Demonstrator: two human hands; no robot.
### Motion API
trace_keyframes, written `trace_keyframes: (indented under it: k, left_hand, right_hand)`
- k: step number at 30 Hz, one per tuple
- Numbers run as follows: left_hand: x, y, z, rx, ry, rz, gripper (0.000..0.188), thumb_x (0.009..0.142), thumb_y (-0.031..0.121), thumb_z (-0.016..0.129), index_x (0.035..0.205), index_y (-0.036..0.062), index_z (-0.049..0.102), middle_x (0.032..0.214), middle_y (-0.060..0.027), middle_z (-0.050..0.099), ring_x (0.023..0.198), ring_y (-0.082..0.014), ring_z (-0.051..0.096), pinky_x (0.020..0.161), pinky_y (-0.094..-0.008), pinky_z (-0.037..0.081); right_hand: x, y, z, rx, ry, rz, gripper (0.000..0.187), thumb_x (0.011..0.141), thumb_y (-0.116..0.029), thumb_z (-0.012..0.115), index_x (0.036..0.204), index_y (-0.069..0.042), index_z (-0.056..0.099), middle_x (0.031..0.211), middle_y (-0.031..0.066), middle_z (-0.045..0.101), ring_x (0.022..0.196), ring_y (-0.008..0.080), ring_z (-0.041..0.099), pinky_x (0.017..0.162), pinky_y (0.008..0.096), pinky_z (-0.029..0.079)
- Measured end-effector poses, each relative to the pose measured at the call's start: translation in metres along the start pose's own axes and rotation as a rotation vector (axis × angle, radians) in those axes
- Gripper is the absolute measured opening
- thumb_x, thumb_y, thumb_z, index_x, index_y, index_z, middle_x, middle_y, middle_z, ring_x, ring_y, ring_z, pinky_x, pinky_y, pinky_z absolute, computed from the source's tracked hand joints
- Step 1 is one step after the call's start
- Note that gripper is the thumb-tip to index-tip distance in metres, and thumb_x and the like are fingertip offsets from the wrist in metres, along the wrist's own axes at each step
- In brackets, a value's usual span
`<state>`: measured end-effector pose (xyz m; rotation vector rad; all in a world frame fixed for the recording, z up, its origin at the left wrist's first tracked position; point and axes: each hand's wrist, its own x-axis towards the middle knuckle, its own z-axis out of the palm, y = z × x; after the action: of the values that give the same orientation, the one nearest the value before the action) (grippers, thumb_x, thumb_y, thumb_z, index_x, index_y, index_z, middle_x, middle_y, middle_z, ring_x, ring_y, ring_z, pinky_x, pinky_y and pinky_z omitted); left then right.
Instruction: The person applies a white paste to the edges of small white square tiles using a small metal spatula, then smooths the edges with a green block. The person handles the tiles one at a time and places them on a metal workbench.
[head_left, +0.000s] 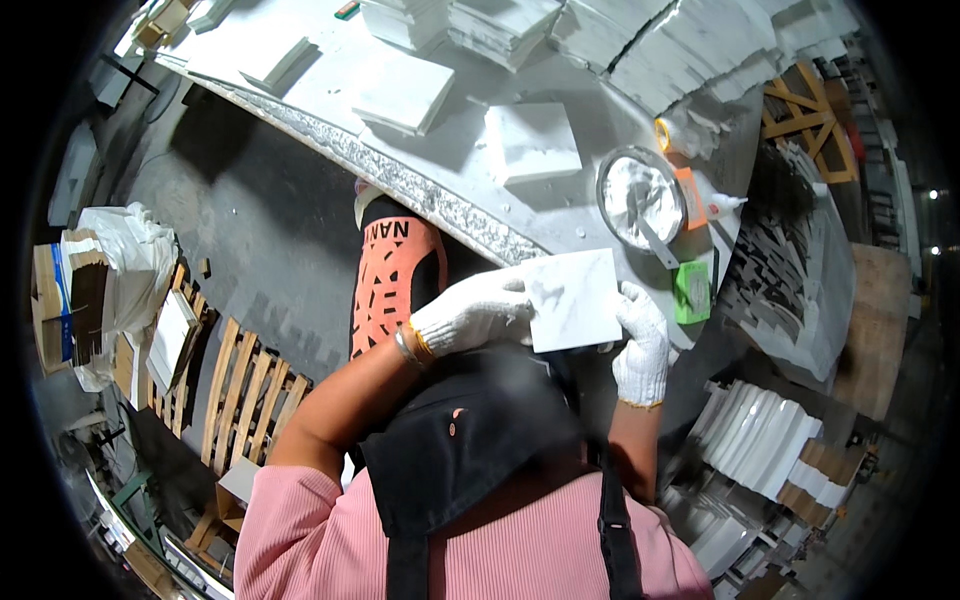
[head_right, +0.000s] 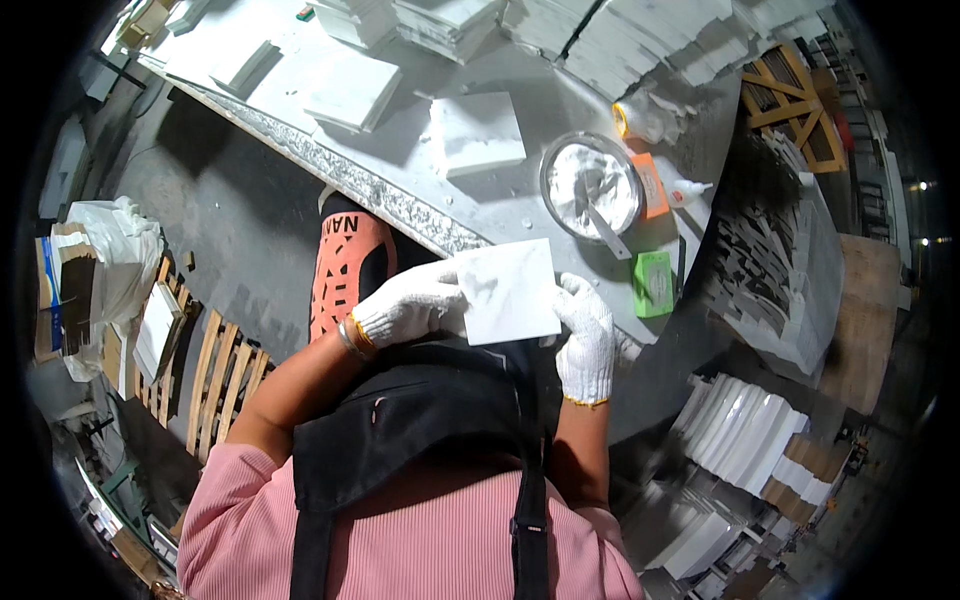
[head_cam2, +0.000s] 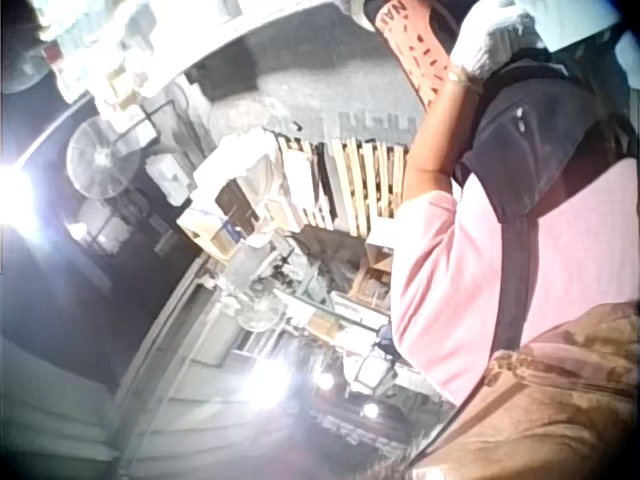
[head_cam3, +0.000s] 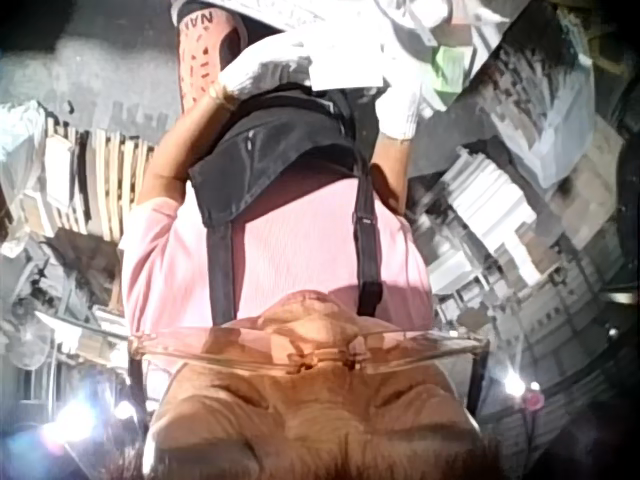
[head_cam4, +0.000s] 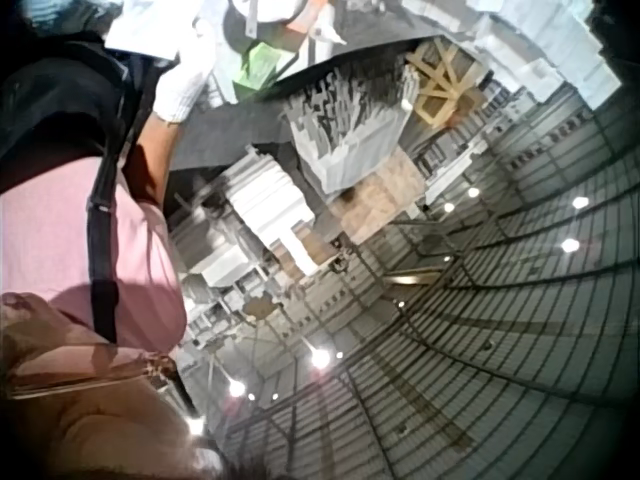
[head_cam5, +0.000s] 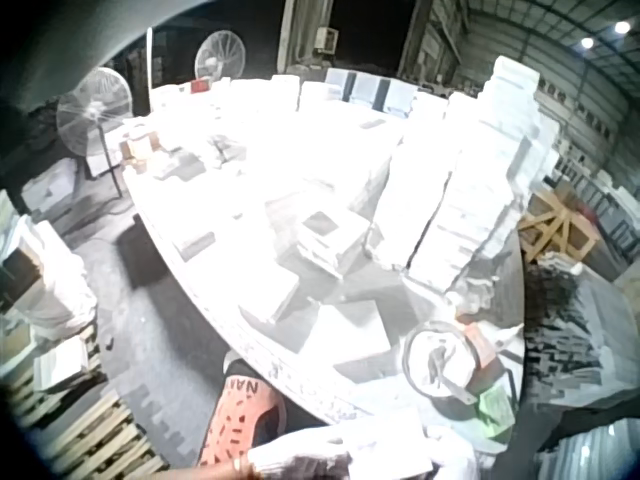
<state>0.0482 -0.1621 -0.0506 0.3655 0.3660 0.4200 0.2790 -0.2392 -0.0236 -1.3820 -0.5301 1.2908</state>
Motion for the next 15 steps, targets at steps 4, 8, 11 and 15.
trace_keyframes:
  k: [4,8,11,15]
  left_hand:
    - [0.001,0.002,-0.005,-0.014,0.003,0.016,0.075,0.086,0.021,0.071,0.151,0.0042,0.037,0.133,-0.0033,0.058,0.111,-0.0133,0.059,0.089,-0.0299,0.049]
    - [-0.001,-0.002,-0.008,-0.068,-0.008,0.042,0.071,0.089,0.020,0.068,0.150,0.0019,0.037,0.134,-0.0058,0.058,0.113,-0.0156,0.060,0.090,-0.0299,0.051]
    - [0.002,-0.002,-0.006,-0.103,0.022,0.043,0.068,0.089,0.018,0.068,0.148,0.0006,0.038,0.133,-0.0066,0.058,0.112,-0.0158,0.060,0.090,-0.0295,0.051]
    - [0.000,0.001,-0.010,-0.097,-0.010,0.084,0.068,0.089,0.018,0.067,0.148,-0.0004,0.039,0.132,-0.0067,0.058,0.112,-0.0169,0.060,0.092,-0.0314,0.052]
  right_hand:
    - [0.005,0.002,0.001,0.031,-0.018,0.021,0.037,0.089,-0.010,0.064,0.119,0.010,0.059,0.101,0.0114,0.068,0.085,0.0151,0.067,0.069,0.0253,0.054]
    - [0.004,-0.001,0.005,0.036,-0.046,0.029,0.041,0.088,-0.012,0.065,0.122,0.009,0.058,0.106,0.0128,0.069,0.088,0.0173,0.069,0.074,0.0277,0.056]
    - [0.005,0.002,0.004,0.036,-0.046,0.039,0.043,0.087,-0.013,0.067,0.123,0.009,0.058,0.108,0.0131,0.069,0.092,0.0183,0.070,0.080,0.0293,0.057]
    - [0.008,0.001,0.010,0.006,-0.047,0.008,0.039,0.090,-0.009,0.063,0.122,0.012,0.057,0.107,0.0136,0.069,0.091,0.0176,0.069,0.078,0.0277,0.056]
